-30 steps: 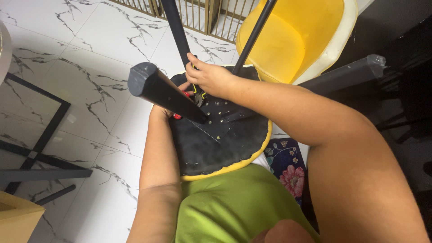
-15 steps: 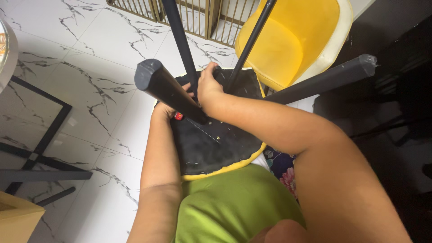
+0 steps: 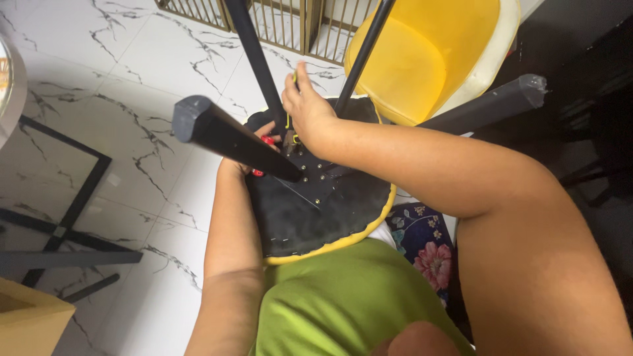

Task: The person assembles a yellow chair by attaching its legs to the seat base using a screwdriver and pliers. They tighten multiple screws at the underside of the seat, flip the chair upright, and reposition it under a table.

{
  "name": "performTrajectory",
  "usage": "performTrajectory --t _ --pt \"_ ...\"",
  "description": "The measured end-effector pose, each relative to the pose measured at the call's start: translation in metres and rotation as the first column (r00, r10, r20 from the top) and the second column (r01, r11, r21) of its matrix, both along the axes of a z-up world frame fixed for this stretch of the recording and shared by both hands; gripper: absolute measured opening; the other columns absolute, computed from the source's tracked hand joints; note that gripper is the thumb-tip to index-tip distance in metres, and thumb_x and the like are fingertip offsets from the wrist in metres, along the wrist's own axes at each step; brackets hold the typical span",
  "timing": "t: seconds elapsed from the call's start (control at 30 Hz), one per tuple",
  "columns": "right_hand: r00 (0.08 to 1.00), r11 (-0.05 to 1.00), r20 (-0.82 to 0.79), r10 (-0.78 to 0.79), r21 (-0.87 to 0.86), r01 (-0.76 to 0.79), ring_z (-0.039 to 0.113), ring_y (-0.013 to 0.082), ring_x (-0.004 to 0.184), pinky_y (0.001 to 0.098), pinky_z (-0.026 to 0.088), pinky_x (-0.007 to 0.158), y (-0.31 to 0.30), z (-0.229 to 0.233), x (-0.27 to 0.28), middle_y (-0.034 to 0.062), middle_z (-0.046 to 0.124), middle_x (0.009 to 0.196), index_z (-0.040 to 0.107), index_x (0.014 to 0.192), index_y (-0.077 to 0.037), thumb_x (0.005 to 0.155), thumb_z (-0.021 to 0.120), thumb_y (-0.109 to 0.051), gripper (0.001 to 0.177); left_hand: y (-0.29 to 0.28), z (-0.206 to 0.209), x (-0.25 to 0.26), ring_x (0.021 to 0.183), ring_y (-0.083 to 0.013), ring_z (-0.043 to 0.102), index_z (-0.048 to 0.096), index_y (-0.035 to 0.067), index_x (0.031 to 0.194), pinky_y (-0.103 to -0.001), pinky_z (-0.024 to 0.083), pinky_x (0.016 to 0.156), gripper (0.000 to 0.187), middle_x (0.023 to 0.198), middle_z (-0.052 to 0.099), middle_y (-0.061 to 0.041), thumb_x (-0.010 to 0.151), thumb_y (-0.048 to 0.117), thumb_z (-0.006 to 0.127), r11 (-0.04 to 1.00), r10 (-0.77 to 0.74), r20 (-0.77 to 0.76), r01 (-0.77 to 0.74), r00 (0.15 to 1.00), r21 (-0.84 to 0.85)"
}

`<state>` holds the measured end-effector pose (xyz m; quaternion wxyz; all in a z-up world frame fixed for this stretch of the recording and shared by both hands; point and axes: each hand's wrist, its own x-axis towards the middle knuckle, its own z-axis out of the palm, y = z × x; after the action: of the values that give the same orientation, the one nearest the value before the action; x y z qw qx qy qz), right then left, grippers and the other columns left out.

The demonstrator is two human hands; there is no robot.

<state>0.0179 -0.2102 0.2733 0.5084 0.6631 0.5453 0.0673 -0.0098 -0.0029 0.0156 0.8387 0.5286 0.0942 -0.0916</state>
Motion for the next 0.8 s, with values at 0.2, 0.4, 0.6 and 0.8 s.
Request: performTrajectory --t 0.2,0.4,0.6,0.8 --pt "0.937 0.943 0.134 0.322 0.045 -0.331 0.024 0.0392 0.147 0.0728 0.009 0.111 -0.010 -0.027 0.026 0.0161 0.033 0.160 0.070 0.129 -0.014 0.094 0.054 -0.039 0.046 -0.007 0.012 -0.004 0.080 -0.0112 0.065 0.034 0.005 0.160 -0.026 0.056 0.074 0.083 0.115 0.068 -0.013 0.085 0.004 0.069 0.982 -0.010 0.018 0.007 1.000 0.190" --pt "0.895 0.903 0.199 0.399 0.084 -0.421 0.024 0.0366 0.147 0.0704 0.008 0.113 -0.009 -0.039 0.034 0.0137 0.033 0.160 0.070 0.128 -0.015 0.093 0.053 -0.040 0.046 -0.009 0.014 -0.005 0.078 -0.0083 0.063 0.034 0.004 0.161 -0.023 0.053 0.072 0.081 0.118 0.068 -0.009 0.086 0.005 0.066 0.966 0.007 0.011 -0.009 1.000 0.260" --pt "0.882 0.890 0.199 0.426 0.083 -0.449 0.024 0.0356 0.146 0.0688 0.009 0.113 -0.006 -0.045 0.036 0.0106 0.033 0.159 0.070 0.125 -0.016 0.092 0.052 -0.040 0.045 -0.007 0.013 -0.006 0.079 -0.0082 0.064 0.030 0.007 0.161 -0.024 0.054 0.069 0.088 0.125 0.067 -0.010 0.082 0.005 0.068 0.983 -0.029 -0.005 0.029 1.000 0.182" --pt "0.827 0.810 0.188 0.530 0.175 -0.559 0.041 0.0335 0.136 0.0634 0.017 0.118 -0.002 -0.049 0.047 0.0085 0.056 0.134 0.079 0.108 -0.013 0.093 0.055 -0.035 0.036 -0.005 0.012 -0.001 0.081 -0.0125 0.068 0.034 0.005 0.160 -0.026 0.057 0.070 0.089 0.123 0.067 -0.015 0.081 0.003 0.073 0.999 -0.022 -0.022 0.023 1.000 0.037"
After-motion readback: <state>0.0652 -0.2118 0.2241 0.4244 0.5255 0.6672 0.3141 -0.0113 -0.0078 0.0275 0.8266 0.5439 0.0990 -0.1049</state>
